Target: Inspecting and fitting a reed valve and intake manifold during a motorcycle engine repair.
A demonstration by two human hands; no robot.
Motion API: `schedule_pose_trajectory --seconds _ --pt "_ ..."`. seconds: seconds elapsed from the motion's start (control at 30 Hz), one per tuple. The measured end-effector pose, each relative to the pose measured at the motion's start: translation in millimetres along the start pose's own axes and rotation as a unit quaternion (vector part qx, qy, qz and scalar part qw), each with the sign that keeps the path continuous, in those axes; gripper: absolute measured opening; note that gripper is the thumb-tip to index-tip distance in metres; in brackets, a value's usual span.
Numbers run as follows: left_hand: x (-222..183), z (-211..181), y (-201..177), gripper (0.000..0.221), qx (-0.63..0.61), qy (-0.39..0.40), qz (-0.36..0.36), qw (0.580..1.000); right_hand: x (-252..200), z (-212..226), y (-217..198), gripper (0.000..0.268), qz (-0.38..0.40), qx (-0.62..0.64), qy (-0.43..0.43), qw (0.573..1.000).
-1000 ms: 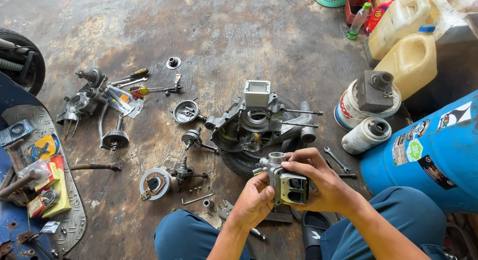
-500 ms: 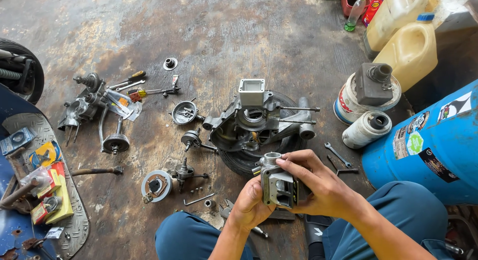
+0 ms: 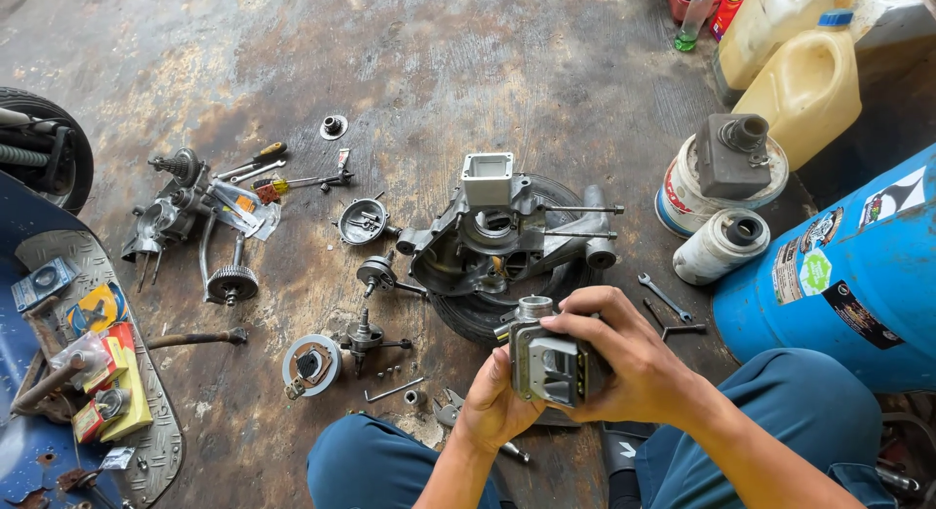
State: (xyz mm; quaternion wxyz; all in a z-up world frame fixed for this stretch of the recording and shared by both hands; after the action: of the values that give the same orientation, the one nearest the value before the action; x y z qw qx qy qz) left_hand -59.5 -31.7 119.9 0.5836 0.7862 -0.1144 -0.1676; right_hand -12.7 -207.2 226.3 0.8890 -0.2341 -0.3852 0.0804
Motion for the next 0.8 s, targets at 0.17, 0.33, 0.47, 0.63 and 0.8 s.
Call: schedule_pose_trajectory --seconds 0.17,0.33,0.47,0.63,0.8 --pt "6 -8 14 0.058 -0.007 0.007 0.016 1.000 -1 -16 -8 0.087 -0.037 0.136 0.093 0.986" --pt "7 -14 18 0.074 -0.028 -0.002 0.017 0.999 -2 -31 -16 0.080 -0.086 0.251 0.183 0.947" --pt "5 -15 22 0.074 -0.030 -0.004 0.023 0.999 -3 -30 -17 0.079 -0.099 0.303 0.209 0.924" --pt "4 -15 23 0.075 -0.017 0.000 0.020 1.000 -4 -30 -17 0.080 -0.093 0.298 0.206 0.927" --pt "3 -16 24 0.075 -0.016 0.002 0.013 1.000 -5 -30 -17 0.081 -0.095 0.300 0.214 0.925"
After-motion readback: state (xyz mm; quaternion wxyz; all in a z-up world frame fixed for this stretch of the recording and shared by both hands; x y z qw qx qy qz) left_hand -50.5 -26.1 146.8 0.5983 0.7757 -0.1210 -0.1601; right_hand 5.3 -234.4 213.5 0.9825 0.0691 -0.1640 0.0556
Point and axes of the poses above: each hand's wrist, its own x-axis towards the middle knuckle, its own y-axis out of the palm, z = x × y, the point moved 2 cm from there along x, towards the middle knuckle, and after that the axes turned 13 degrees about -z, right-handed, at the moved point
